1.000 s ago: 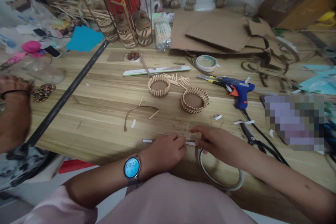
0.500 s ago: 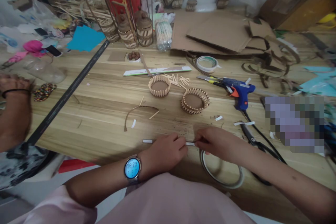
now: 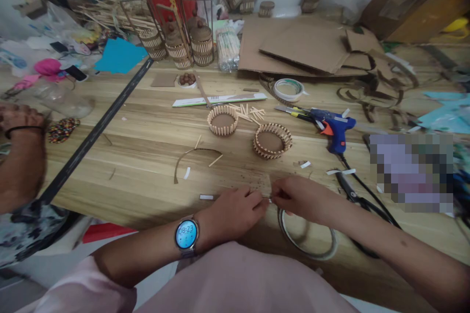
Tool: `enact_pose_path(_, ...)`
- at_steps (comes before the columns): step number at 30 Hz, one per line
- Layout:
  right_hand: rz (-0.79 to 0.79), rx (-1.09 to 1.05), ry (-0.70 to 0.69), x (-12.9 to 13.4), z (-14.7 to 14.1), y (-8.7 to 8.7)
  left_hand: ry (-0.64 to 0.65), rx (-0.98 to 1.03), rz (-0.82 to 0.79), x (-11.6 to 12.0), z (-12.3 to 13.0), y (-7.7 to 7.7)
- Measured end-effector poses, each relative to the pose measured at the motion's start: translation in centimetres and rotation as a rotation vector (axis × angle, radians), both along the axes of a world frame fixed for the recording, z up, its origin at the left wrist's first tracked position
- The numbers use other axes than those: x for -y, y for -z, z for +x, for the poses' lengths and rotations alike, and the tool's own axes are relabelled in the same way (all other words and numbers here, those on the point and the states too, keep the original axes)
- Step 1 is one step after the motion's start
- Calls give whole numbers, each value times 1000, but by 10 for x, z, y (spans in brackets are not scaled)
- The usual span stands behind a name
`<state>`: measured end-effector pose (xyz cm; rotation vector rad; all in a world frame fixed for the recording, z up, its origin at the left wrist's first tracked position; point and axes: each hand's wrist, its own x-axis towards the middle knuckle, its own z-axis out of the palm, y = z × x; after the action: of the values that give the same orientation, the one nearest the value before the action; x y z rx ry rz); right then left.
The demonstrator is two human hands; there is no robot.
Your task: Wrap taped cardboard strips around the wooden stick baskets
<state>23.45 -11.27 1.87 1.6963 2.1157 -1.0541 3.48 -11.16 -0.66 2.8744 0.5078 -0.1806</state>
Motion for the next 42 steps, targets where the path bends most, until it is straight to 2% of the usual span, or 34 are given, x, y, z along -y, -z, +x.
enact_pose_path(7,39,-2,27,11,-5,-14,-216,151,-104,-9,9,-12)
enact_pose_path(11,54,17,31,17,-8,-20,-273,162,-291,-14,16,-17)
enact_pose_path(16,157,129,22,25,-15,-19,-457,281,-501,-15,18,-16)
enact_pose_path(19,287,266,-16,35,-23,-16,-546,390,-646,-15,16,-16)
enact_pose_path(21,443,318,-57,45,-28,-12,-590,416,-731,-19,14,-15)
enact_pose_path(24,744,172,-152,62,-28,-5,-717,423,-702,-32,8,-15)
enact_pose_path(26,855,28,-185,70,-21,-4,-791,421,-657,-41,2,-14)
enact_pose_path(28,804,-35,-143,70,-9,-7,-742,360,-701,-46,-4,-14)
enact_pose_path(31,494,-82,7,57,12,-16,-552,191,-837,-44,-10,-15)
enact_pose_path(33,286,-131,82,45,23,-20,-513,157,-852,-39,-12,-15)
enact_pose_path(35,132,-177,99,34,28,-21,-521,182,-782,-34,-14,-15)
enact_pose_path(37,31,-222,79,28,29,-17,-476,194,-669,-29,-16,-15)
enact_pose_path(42,-65,-296,73,19,28,-1,-325,61,-317,-19,-17,-17)
